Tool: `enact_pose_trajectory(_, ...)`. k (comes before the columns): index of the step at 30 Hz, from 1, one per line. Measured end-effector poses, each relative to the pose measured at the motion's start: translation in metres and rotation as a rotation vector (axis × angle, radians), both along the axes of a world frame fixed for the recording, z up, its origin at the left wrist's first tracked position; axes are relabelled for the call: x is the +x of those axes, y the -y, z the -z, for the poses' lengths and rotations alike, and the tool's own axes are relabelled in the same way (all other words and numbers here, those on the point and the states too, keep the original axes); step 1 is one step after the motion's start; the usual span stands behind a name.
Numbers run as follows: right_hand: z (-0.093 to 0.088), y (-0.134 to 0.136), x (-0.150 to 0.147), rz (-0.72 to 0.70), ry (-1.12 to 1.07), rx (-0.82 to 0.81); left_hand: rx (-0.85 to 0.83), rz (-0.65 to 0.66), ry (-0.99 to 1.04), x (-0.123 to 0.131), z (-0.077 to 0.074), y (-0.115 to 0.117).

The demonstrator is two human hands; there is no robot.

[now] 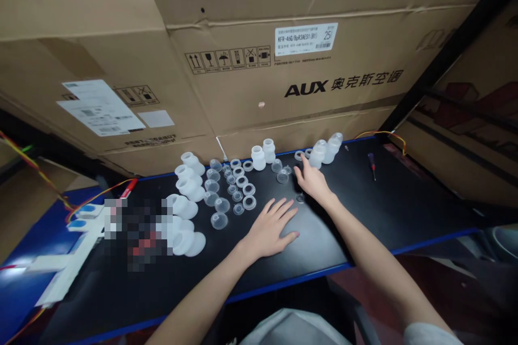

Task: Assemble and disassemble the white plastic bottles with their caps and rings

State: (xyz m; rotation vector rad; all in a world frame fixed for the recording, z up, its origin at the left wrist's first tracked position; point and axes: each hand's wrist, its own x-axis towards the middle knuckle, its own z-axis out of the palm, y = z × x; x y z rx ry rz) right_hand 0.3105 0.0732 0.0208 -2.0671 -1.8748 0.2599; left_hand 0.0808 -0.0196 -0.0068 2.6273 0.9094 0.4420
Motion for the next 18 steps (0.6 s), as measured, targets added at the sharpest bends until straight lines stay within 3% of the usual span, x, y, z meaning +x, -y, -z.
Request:
enact_pose_trajectory(4,0.000,-0.015,-0.005,0.051,0.113,-0.136,0.053,-0.078,0.011,0.013,-0.007,-0.011)
enact_pose_trajectory(10,0.005,-0.015,-0.007,0.044,0.141,-0.071,0.132,-0.034,0.108,0.042,0.000,-0.036)
enact_pose_trajectory(18,0.007,-0.008,0.001,-0.017,0.033,-0.009,0.139,-0.151,0.388,0.030,0.002,-0.042)
